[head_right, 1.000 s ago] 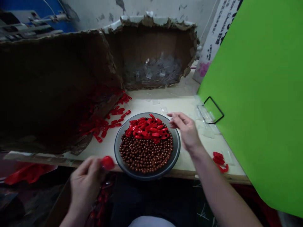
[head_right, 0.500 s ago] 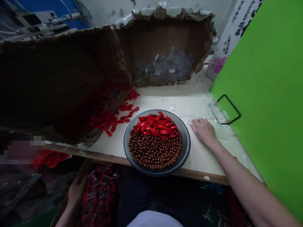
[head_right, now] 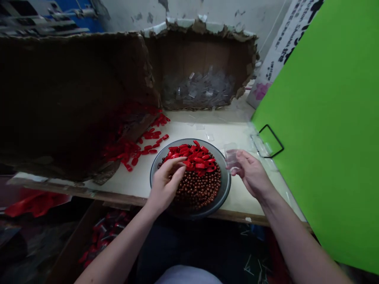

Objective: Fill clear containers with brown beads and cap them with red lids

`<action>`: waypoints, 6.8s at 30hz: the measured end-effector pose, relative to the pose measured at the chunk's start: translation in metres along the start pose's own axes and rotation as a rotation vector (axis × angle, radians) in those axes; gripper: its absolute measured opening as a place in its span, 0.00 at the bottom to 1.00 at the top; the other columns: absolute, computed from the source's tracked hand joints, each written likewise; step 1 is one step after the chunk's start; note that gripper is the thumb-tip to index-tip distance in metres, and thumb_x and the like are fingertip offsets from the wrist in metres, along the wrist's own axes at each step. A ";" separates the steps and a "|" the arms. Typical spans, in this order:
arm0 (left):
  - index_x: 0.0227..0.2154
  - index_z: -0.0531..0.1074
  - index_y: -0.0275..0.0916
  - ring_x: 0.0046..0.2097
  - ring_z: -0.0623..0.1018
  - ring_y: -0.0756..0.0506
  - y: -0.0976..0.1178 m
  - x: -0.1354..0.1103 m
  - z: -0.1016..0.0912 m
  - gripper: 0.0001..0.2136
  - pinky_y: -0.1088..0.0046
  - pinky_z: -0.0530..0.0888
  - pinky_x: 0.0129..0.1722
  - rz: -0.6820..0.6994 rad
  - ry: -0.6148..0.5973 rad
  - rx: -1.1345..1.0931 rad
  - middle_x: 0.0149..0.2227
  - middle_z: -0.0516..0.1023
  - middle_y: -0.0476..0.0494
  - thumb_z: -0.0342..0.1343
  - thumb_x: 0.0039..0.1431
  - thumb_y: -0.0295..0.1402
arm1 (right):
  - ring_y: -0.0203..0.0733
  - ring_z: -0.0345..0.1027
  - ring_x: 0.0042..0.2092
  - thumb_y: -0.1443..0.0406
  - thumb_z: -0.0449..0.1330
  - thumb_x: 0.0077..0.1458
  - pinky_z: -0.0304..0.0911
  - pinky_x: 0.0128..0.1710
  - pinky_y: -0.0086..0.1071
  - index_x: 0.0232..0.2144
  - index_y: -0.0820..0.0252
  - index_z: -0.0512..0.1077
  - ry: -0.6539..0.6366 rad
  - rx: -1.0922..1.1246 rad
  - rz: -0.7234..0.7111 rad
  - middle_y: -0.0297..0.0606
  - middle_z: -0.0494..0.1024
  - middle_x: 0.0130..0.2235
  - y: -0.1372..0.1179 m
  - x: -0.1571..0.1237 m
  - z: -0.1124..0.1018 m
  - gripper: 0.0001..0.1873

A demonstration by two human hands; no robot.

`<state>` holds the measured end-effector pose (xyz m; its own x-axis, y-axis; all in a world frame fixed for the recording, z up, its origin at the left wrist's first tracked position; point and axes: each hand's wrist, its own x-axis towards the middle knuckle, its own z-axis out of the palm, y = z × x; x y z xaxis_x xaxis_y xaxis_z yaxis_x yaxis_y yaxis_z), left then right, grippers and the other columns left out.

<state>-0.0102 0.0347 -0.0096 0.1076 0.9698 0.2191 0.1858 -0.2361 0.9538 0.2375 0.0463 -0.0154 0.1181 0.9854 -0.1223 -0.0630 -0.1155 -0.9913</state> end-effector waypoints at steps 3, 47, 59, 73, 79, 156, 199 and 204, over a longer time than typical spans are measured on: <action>0.46 0.73 0.36 0.38 0.75 0.48 0.012 0.015 0.017 0.16 0.73 0.71 0.39 -0.149 -0.197 -0.224 0.38 0.77 0.42 0.54 0.60 0.40 | 0.32 0.65 0.26 0.55 0.61 0.55 0.63 0.24 0.26 0.41 0.55 0.75 -0.159 -0.170 -0.028 0.33 0.76 0.32 -0.005 -0.014 0.016 0.15; 0.44 0.71 0.37 0.47 0.74 0.45 -0.102 0.011 -0.059 0.12 0.68 0.70 0.47 -0.175 0.522 0.123 0.46 0.75 0.38 0.49 0.61 0.34 | 0.43 0.72 0.36 0.71 0.58 0.51 0.66 0.36 0.33 0.36 0.64 0.75 -0.681 -1.365 -0.415 0.44 0.73 0.38 0.037 0.000 0.117 0.09; 0.44 0.72 0.40 0.48 0.72 0.45 -0.055 0.001 -0.056 0.11 0.68 0.68 0.49 0.006 0.499 0.211 0.46 0.74 0.41 0.52 0.60 0.32 | 0.38 0.71 0.36 0.58 0.64 0.50 0.67 0.37 0.34 0.42 0.58 0.77 -0.544 -0.501 -0.117 0.37 0.77 0.39 0.029 -0.003 0.083 0.17; 0.47 0.71 0.38 0.40 0.79 0.45 -0.015 -0.015 0.001 0.19 0.71 0.75 0.39 -0.355 -0.144 -0.590 0.43 0.79 0.40 0.62 0.50 0.30 | 0.36 0.72 0.31 0.53 0.54 0.59 0.68 0.29 0.30 0.47 0.62 0.72 -0.436 -0.281 -0.042 0.42 0.79 0.35 -0.009 -0.003 0.066 0.23; 0.48 0.71 0.37 0.38 0.80 0.45 -0.006 -0.020 -0.001 0.21 0.72 0.75 0.39 -0.361 -0.147 -0.677 0.43 0.80 0.39 0.63 0.48 0.29 | 0.45 0.74 0.41 0.60 0.53 0.60 0.67 0.43 0.39 0.41 0.58 0.76 -0.359 -0.959 -0.345 0.42 0.80 0.40 0.025 0.001 0.041 0.14; 0.37 0.70 0.36 0.36 0.80 0.48 -0.033 -0.013 -0.018 0.10 0.73 0.75 0.38 -0.335 0.022 -0.741 0.37 0.78 0.44 0.61 0.55 0.34 | 0.47 0.71 0.41 0.69 0.57 0.54 0.63 0.36 0.36 0.37 0.59 0.73 -0.454 -1.480 -0.348 0.44 0.75 0.42 0.026 0.023 0.044 0.08; 0.38 0.76 0.35 0.28 0.74 0.50 -0.024 -0.003 0.004 0.13 0.76 0.70 0.28 -0.465 -0.207 -0.533 0.29 0.77 0.45 0.60 0.53 0.38 | 0.36 0.69 0.29 0.53 0.65 0.48 0.65 0.29 0.30 0.34 0.59 0.76 -0.476 -0.277 0.108 0.36 0.77 0.30 -0.007 0.001 0.064 0.16; 0.36 0.74 0.32 0.23 0.74 0.52 -0.015 -0.003 0.014 0.17 0.78 0.69 0.23 -0.598 -0.283 -0.719 0.26 0.77 0.44 0.65 0.46 0.40 | 0.34 0.67 0.30 0.49 0.57 0.55 0.64 0.28 0.27 0.32 0.61 0.77 -0.360 0.011 0.189 0.38 0.76 0.29 -0.013 0.025 0.071 0.21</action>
<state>0.0000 0.0342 -0.0278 0.4369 0.8445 -0.3097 -0.3438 0.4749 0.8101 0.1707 0.0810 -0.0025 -0.2513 0.9279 -0.2755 -0.0614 -0.2994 -0.9521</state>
